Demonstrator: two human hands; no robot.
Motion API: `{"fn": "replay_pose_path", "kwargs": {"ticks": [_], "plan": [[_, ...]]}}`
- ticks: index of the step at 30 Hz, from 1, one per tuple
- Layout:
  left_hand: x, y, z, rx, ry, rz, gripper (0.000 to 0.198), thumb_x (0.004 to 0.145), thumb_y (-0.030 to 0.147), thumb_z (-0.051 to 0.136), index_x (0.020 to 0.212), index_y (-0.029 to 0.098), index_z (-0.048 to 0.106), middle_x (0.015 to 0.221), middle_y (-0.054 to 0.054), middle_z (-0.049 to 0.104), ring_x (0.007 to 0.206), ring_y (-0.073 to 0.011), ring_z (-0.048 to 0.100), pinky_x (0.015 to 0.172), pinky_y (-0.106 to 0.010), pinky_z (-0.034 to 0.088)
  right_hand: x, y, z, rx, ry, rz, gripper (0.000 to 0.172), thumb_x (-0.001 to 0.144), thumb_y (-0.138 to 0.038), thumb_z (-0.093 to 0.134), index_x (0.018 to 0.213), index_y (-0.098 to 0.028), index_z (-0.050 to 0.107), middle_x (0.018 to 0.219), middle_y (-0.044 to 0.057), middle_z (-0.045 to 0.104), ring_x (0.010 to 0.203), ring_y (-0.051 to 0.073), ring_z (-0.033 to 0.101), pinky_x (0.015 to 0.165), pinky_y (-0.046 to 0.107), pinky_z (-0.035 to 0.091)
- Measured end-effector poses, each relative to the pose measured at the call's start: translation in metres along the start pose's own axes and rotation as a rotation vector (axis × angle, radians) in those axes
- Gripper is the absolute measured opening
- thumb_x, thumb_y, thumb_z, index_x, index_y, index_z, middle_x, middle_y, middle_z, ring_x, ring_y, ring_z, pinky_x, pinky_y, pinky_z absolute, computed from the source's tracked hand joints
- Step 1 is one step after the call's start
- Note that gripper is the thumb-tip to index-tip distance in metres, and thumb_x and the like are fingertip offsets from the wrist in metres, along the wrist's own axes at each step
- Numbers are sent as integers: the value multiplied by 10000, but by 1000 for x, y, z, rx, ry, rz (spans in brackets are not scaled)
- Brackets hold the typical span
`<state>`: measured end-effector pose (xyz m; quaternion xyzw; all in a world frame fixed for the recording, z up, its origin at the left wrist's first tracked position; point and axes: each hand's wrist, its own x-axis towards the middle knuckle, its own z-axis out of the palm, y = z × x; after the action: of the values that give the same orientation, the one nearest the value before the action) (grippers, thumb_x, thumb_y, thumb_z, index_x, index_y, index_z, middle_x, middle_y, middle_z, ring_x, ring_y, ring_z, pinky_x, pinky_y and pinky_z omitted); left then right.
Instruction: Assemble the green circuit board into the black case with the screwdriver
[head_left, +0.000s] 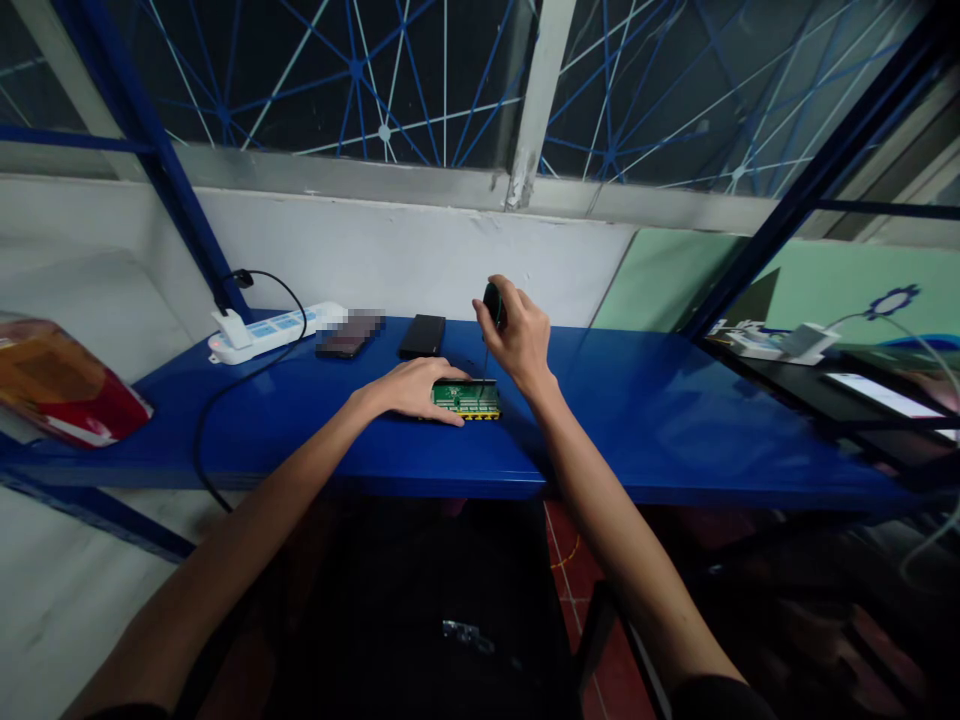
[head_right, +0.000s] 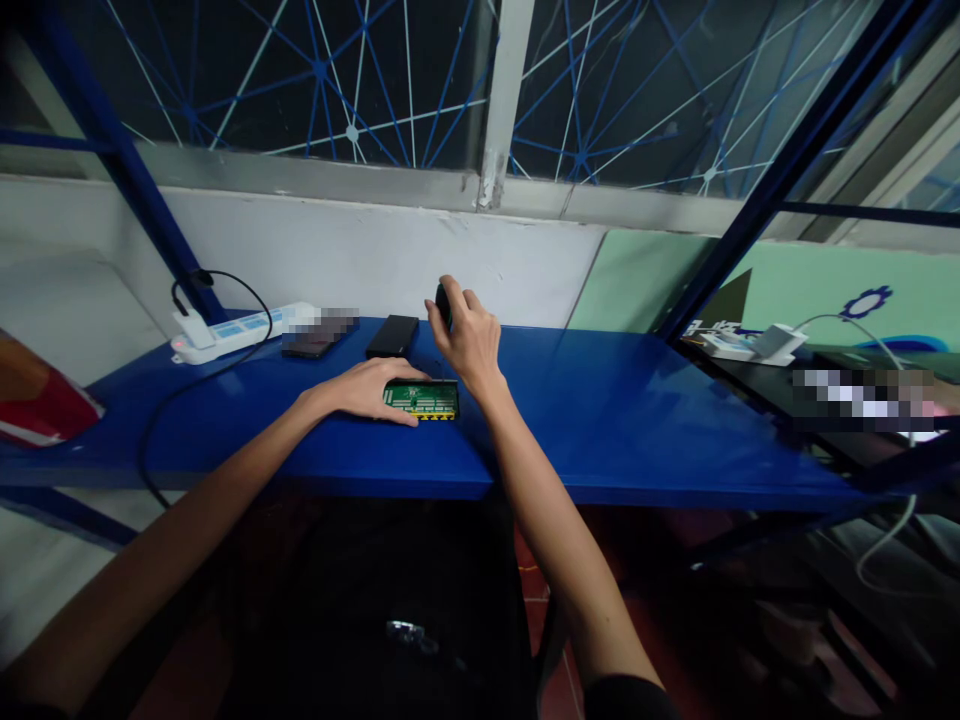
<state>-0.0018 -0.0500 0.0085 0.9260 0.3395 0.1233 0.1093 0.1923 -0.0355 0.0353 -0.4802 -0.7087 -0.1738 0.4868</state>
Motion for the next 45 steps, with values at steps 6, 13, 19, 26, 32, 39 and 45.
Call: {"fn": "replay_pose_path", "kwargs": {"ticks": [6,13,19,26,32,39,45], "plan": [[1,-1,1,3,5,5,751,698,689,646,1309,264,554,1178,-87,609,1083,-281,563,898,-383,422,0,-4,-3,-42,-3,25,452,941,-464,433,1286,-200,555,963,101,672,649,172,571,573,321,370],[1,-3,2,0,5,15,750,699,681,650,1308,253,559,1186,-89,611,1093,-282,558,915,-388,418,-1,-8,-3,19,2,9,420,941,-323,390,1324,-188,498,1018,110,665,723,194,589,606,334,400],[1,-2,1,-8,-2,8,750,697,677,655,1312,259,556,1205,-90,609,1118,-287,550,929,-399,417,-2,-9,-4,-43,14,-45,399,910,-413,461,1237,-204,554,973,87,642,712,184,583,564,313,383],[1,-2,1,-21,3,35,732,709,657,657,1305,243,563,1248,-88,606,1153,-286,540,955,-400,410,-1,-9,-5,2,30,-57,376,948,-370,385,1214,-181,571,997,88,645,715,166,583,596,303,404],[1,-3,2,-15,11,13,761,693,683,658,1308,245,563,1238,-101,602,1134,-297,552,943,-406,419,-1,-9,-5,-44,10,-58,412,943,-420,427,1254,-189,567,985,91,637,773,190,604,595,304,405],[1,-2,1,-33,-5,11,745,696,660,665,1305,244,565,1260,-99,590,1154,-291,540,965,-407,407,0,-9,-6,-10,1,-57,374,953,-296,370,1271,-180,528,1065,94,648,776,178,610,600,300,417],[1,-2,-1,-27,-11,2,751,708,672,643,1316,241,557,1204,-99,607,1108,-287,554,939,-407,414,-2,-8,-2,-37,8,-55,377,958,-374,405,1273,-208,530,1034,91,626,750,177,594,570,302,399]]}}
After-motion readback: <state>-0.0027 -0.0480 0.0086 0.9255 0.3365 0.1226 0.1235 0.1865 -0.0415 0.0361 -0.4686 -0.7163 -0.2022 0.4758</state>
